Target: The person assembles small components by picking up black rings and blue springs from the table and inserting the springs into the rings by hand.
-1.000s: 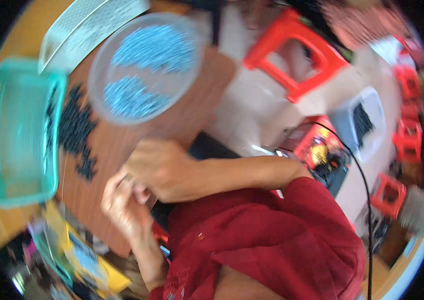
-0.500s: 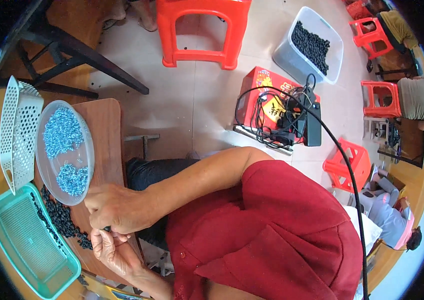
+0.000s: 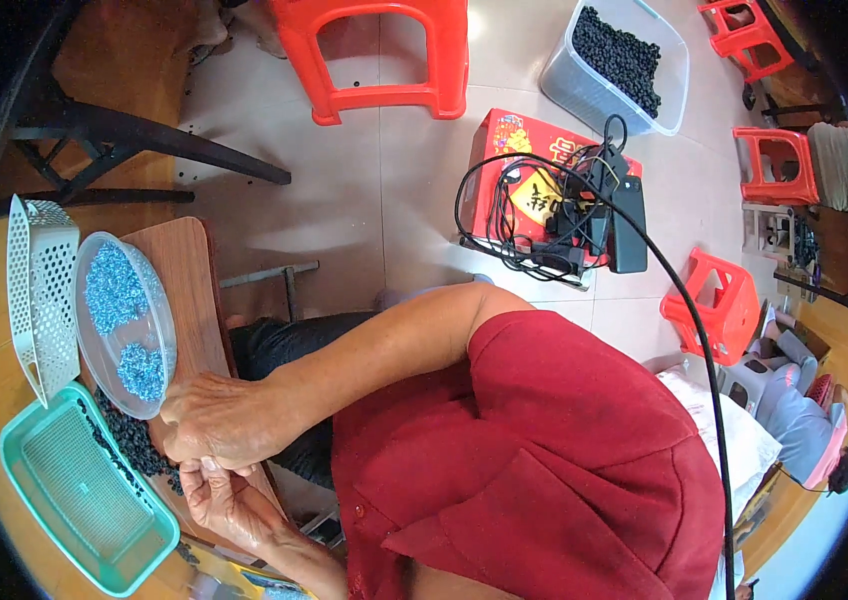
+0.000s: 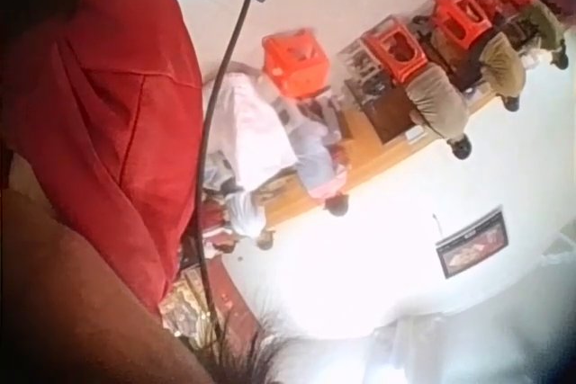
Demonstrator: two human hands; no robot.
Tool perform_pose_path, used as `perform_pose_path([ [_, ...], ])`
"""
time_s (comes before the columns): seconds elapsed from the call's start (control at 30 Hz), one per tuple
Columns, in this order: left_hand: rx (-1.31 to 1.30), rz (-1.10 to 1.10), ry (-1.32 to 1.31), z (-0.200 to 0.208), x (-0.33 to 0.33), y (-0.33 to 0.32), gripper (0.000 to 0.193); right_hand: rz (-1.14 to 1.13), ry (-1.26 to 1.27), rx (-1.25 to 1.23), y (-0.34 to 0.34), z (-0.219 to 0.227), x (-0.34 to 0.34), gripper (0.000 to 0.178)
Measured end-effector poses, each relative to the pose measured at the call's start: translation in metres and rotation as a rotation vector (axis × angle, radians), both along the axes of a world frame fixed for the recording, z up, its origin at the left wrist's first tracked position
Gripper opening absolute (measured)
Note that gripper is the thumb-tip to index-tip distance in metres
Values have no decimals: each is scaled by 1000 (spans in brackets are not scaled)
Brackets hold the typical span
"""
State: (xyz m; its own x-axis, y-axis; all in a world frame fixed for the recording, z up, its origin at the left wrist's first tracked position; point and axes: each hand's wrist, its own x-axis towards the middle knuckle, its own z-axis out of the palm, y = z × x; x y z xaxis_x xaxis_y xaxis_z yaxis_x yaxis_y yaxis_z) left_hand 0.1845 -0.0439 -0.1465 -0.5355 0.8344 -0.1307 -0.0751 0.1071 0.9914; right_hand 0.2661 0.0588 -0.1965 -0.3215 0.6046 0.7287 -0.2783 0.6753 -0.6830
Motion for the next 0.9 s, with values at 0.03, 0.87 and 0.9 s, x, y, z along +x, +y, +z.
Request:
perform_pose_path([
  [0.03, 0, -4, 5, 0, 0, 0, 25, 24, 10, -11, 0, 0, 2, 26],
  [0.87, 24, -68, 234, 26, 61, 8, 20, -81, 219, -175, -19, 5, 64, 9],
  [0.9, 17, -90, 225, 27, 61, 7, 21, -90, 220, -179, -20, 5, 65, 8],
])
